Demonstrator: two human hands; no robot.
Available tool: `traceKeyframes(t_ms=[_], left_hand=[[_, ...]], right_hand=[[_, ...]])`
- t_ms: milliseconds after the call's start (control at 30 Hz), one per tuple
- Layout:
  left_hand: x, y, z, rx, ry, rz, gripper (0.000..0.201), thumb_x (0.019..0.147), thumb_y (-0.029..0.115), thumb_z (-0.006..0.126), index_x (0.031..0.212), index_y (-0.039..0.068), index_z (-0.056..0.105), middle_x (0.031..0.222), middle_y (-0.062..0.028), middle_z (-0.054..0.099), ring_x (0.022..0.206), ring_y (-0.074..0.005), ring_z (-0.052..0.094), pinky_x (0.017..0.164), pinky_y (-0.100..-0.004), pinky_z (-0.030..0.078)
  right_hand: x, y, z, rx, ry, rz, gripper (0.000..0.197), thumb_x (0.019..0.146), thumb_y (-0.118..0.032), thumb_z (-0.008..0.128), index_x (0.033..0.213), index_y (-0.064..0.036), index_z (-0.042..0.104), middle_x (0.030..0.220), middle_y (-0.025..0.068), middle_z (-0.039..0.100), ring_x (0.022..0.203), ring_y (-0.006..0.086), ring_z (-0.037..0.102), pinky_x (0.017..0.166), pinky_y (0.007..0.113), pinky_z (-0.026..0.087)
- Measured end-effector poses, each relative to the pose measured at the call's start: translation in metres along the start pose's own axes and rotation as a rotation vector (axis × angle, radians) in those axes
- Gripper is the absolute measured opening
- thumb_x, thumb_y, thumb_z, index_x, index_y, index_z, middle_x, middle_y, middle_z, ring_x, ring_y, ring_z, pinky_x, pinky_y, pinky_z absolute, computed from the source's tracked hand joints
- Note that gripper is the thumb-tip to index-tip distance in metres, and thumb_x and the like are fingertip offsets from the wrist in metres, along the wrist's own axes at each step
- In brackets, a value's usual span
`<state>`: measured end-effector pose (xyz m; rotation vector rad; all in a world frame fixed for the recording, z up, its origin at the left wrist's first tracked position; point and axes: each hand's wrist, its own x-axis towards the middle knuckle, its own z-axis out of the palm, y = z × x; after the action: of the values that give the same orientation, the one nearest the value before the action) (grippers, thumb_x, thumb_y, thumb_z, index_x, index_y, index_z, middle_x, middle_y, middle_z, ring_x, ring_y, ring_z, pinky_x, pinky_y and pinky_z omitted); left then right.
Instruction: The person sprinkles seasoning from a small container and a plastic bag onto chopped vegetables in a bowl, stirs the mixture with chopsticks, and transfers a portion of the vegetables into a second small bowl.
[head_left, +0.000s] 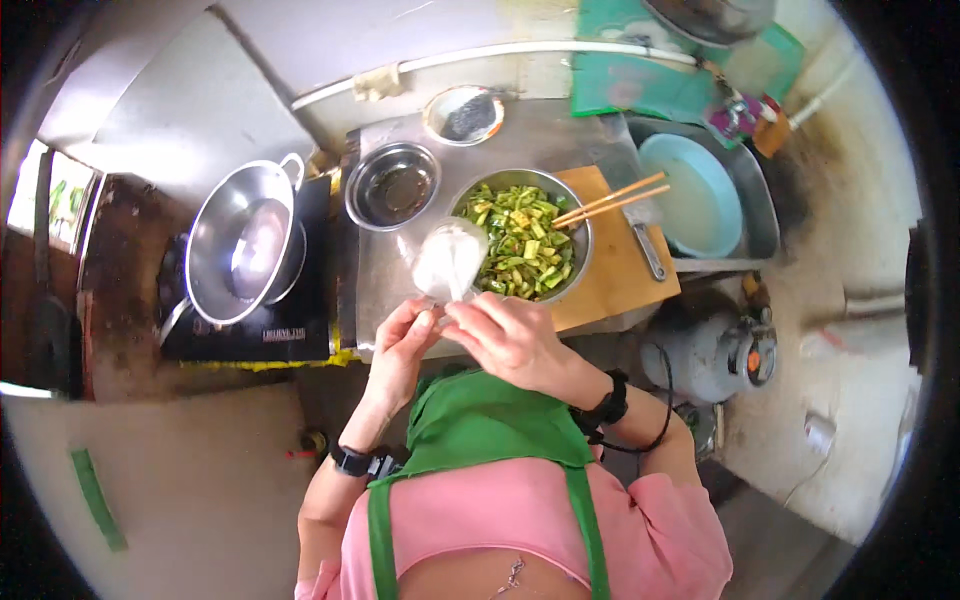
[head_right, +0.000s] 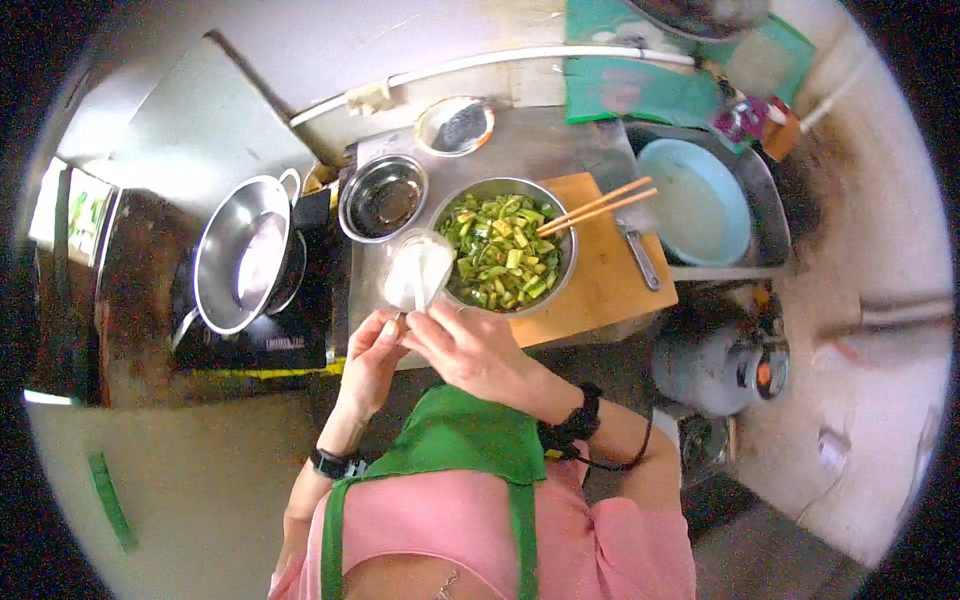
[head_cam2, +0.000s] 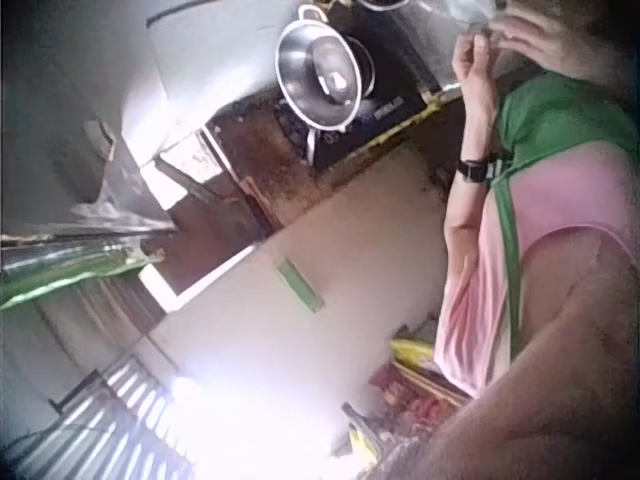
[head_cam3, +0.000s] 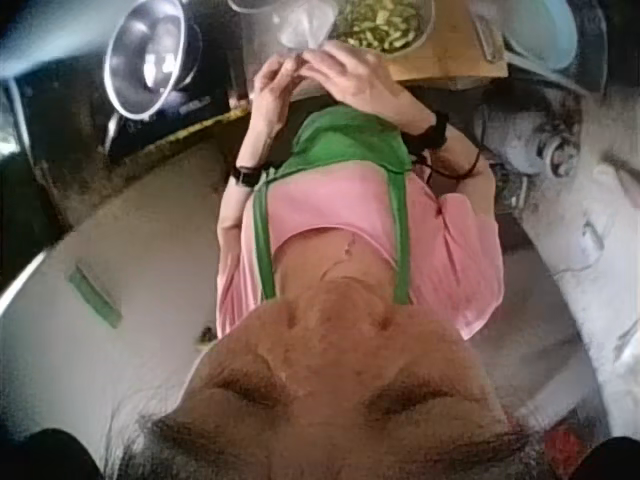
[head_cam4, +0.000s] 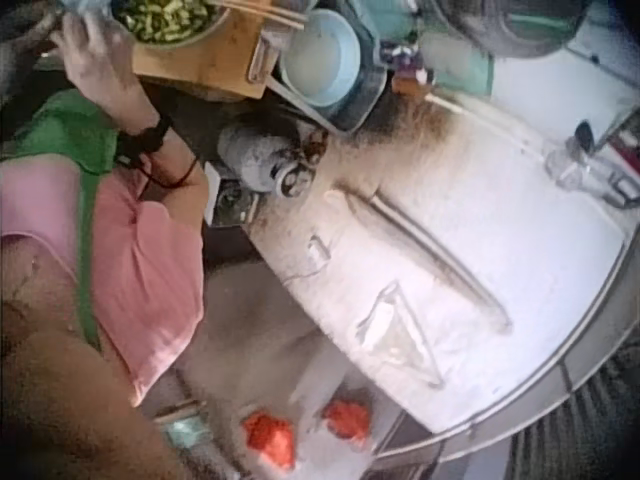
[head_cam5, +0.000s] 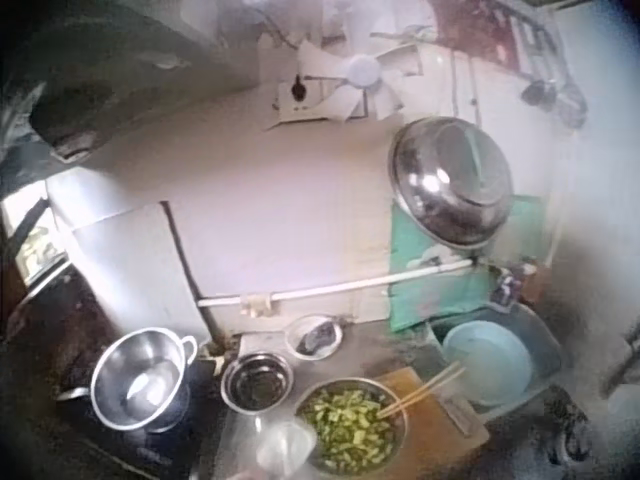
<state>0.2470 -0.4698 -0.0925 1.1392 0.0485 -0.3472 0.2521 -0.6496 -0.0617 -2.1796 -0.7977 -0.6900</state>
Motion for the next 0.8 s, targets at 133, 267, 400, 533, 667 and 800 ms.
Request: traceKeyframes(t_ms=[133,267,400,533,667,800], left_hand=[[0.004,-0.001,0.031,0.0,-0.005,0.082,0.019,0.091,0.016,0.051,0.103,0.002,0.055,0.103,-0.0049,0.058,0.103,-0.0179,0.054,0.096,-0.038,0.042],[0.002,-0.014,0.035,0.038,-0.022,0.124,0.014,0.09,0.016,0.053,0.097,0.005,0.056,0.108,-0.0061,0.056,0.108,-0.0179,0.051,0.094,-0.0401,0.043],[0.0,-0.011,0.039,0.151,-0.041,0.165,0.012,0.089,0.015,0.054,0.091,0.003,0.056,0.122,-0.0095,0.049,0.112,-0.0229,0.049,0.096,-0.0447,0.042],[-0.002,-0.008,0.027,0.186,-0.095,0.194,0.012,0.088,0.015,0.055,0.087,0.003,0.055,0.126,-0.0101,0.046,0.113,-0.0238,0.048,0.096,-0.0463,0.042],[-0.005,0.0,0.016,0.163,-0.121,0.161,0.013,0.087,0.016,0.057,0.087,0.003,0.055,0.125,-0.0096,0.048,0.113,-0.0239,0.048,0.096,-0.0465,0.042],[-0.005,0.004,0.003,0.146,-0.141,0.161,0.013,0.087,0.016,0.057,0.087,0.003,0.055,0.12,-0.0096,0.051,0.112,-0.0235,0.049,0.097,-0.0472,0.041]], right_hand=[[-0.008,0.028,-0.02,0.03,-0.064,-0.105,0.029,0.07,-0.009,0.07,0.097,-0.0036,0.061,0.08,0.0045,0.056,0.063,0.0174,0.058,0.052,0.029,0.049],[-0.006,0.045,-0.038,-0.021,-0.126,-0.183,0.03,0.074,-0.008,0.062,0.103,-0.0035,0.056,0.087,0.0055,0.051,0.068,0.0191,0.058,0.058,0.03,0.048],[-0.004,0.038,-0.055,0.135,-0.011,-0.085,0.028,0.073,0.002,0.06,0.101,-0.0022,0.059,0.086,0.0075,0.055,0.065,0.0212,0.057,0.059,0.03,0.048],[-0.01,0.031,-0.051,0.597,0.2,0.385,0.017,0.083,0.005,0.054,0.099,0.0018,0.057,0.075,0.0076,0.056,0.06,0.0113,0.054,0.05,0.024,0.044],[-0.006,0.032,-0.034,0.86,0.247,0.561,0.012,0.088,0.002,0.05,0.099,0.0036,0.055,0.076,0.0053,0.056,0.055,0.0062,0.051,0.048,0.02,0.043],[-0.007,0.023,-0.02,0.853,0.255,0.583,0.012,0.088,0.002,0.051,0.099,0.0036,0.055,0.076,0.0058,0.056,0.054,0.0064,0.052,0.047,0.02,0.043]])
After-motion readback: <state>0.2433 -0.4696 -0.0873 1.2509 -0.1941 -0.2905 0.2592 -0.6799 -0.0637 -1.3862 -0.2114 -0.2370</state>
